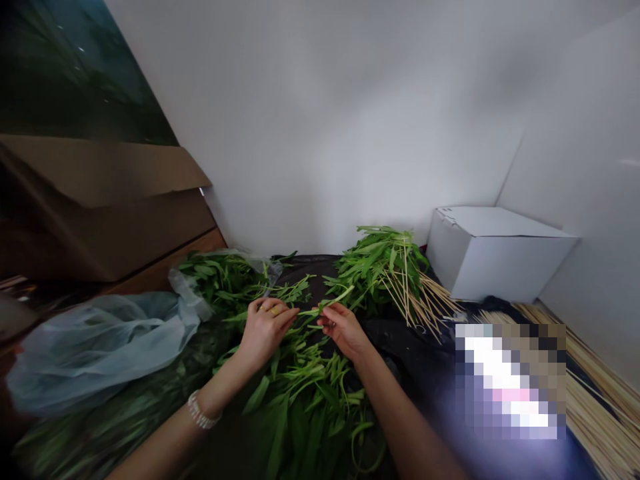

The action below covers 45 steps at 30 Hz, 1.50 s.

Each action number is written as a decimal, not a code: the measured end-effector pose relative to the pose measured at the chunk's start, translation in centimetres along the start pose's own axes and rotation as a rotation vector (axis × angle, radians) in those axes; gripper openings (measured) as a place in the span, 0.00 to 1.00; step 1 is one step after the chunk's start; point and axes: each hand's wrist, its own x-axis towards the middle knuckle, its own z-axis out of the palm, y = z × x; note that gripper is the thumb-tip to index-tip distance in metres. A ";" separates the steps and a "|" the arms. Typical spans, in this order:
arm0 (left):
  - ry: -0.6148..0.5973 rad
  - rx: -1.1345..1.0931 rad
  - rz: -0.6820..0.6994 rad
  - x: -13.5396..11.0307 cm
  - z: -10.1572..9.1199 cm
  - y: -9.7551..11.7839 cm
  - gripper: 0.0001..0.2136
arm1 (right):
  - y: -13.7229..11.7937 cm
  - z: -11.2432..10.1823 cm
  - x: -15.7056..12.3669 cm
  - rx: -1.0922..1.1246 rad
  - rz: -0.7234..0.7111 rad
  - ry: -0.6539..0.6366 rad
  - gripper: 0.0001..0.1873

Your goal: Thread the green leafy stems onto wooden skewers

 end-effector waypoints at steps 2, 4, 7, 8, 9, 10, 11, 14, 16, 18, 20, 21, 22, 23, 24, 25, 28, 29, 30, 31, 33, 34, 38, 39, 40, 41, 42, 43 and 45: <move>-0.015 0.030 0.003 -0.1 0.0 -0.3 0.08 | 0.0 0.1 0.0 0.015 0.006 0.016 0.16; -0.012 0.047 0.010 -0.2 -0.2 -0.6 0.08 | 0.0 0.0 0.1 0.037 0.002 0.058 0.17; 0.011 0.058 0.021 -0.2 -0.7 -1.1 0.07 | 0.0 -0.1 0.3 0.031 -0.017 0.109 0.19; 0.016 0.064 0.022 -0.2 -0.8 -1.2 0.07 | 0.0 -0.1 0.3 0.015 -0.022 0.116 0.19; 0.020 0.069 0.021 -0.2 -1.0 -1.3 0.07 | -0.1 -0.2 0.3 -0.005 -0.024 0.119 0.19; 0.019 0.072 0.022 -0.2 -1.1 -1.3 0.07 | -0.1 -0.1 0.3 -0.026 -0.026 0.120 0.18; 0.017 0.071 0.022 -0.2 -1.2 -1.4 0.07 | -0.1 -0.1 0.3 -0.044 -0.027 0.120 0.18; 0.006 0.032 0.003 -0.4 -1.1 -1.3 0.07 | 0.1 0.1 0.3 -0.079 -0.026 0.110 0.19; 0.014 -0.025 -0.060 -0.4 -1.0 -1.3 0.06 | 0.3 0.2 0.3 -0.088 -0.024 0.103 0.19; 0.025 -0.134 -0.175 -0.3 -0.7 -1.5 0.06 | 0.5 0.2 0.3 -0.094 -0.025 0.092 0.19; 0.040 -0.313 -0.343 -0.2 -0.5 -2.3 0.07 | 0.6 0.1 0.5 -0.087 -0.028 0.089 0.19; 0.057 -0.420 -0.444 -0.1 -0.4 -2.9 0.07 | 0.5 -0.1 0.5 -0.077 -0.033 0.095 0.19; 0.088 -0.522 -0.549 0.0 -0.4 -3.6 0.07 | 0.4 -0.3 0.6 -0.063 -0.040 0.109 0.19; 0.136 -0.612 -0.650 0.0 -0.4 -4.3 0.08 | 0.2 -0.5 0.7 -0.048 -0.049 0.129 0.18; 0.195 -0.677 -0.728 0.0 -0.4 -5.0 0.08 | 0.0 -0.8 0.8 -0.034 -0.057 0.150 0.18; 0.247 -0.726 -0.775 0.0 -0.5 -5.7 0.08 | -0.1 -1.0 0.8 -0.022 -0.064 0.167 0.19; 0.274 -0.823 -0.789 -0.2 -0.8 -6.9 0.11 | -0.4 -1.5 0.9 -0.004 -0.062 0.190 0.19; 0.251 -0.839 -0.781 -0.3 -0.9 -7.0 0.12 | -0.4 -1.5 0.9 -0.005 -0.061 0.189 0.19; 0.227 -0.842 -0.776 -0.3 -0.9 -6.9 0.13 | -0.4 -1.6 0.9 -0.009 -0.061 0.187 0.19; 0.211 -0.834 -0.768 -0.3 -0.9 -6.8 0.13 | -0.4 -1.6 0.9 -0.014 -0.062 0.186 0.19; 0.196 -0.800 -0.748 -0.1 -0.9 -6.2 0.14 | -0.2 -1.6 0.9 -0.025 -0.062 0.183 0.18; 0.189 -0.784 -0.735 0.0 -0.9 -5.8 0.15 | -0.2 -1.6 0.8 -0.029 -0.062 0.182 0.18; 0.127 -0.751 -0.666 0.5 -0.7 -4.6 0.15 | -0.2 -1.6 0.7 -0.054 -0.058 0.173 0.19; 0.111 -0.746 -0.649 0.5 -0.7 -4.4 0.13 | -0.2 -1.6 0.7 -0.058 -0.054 0.168 0.19; 0.095 -0.743 -0.633 0.5 -0.6 -4.2 0.12 | -0.2 -1.6 0.7 -0.058 -0.048 0.161 0.19; 0.078 -0.743 -0.618 0.5 -0.5 -4.0 0.12 | -0.2 -1.6 0.7 -0.053 -0.043 0.153 0.19; 0.057 -0.747 -0.603 0.4 -0.3 -3.8 0.11 | -0.2 -1.6 0.8 -0.046 -0.038 0.147 0.19; 0.030 -0.754 -0.587 0.3 -0.2 -3.5 0.12 | -0.2 -1.6 0.8 -0.038 -0.035 0.141 0.19; -0.041 -0.768 -0.553 0.1 0.2 -3.0 0.13 | -0.1 -1.6 0.8 -0.031 -0.031 0.127 0.19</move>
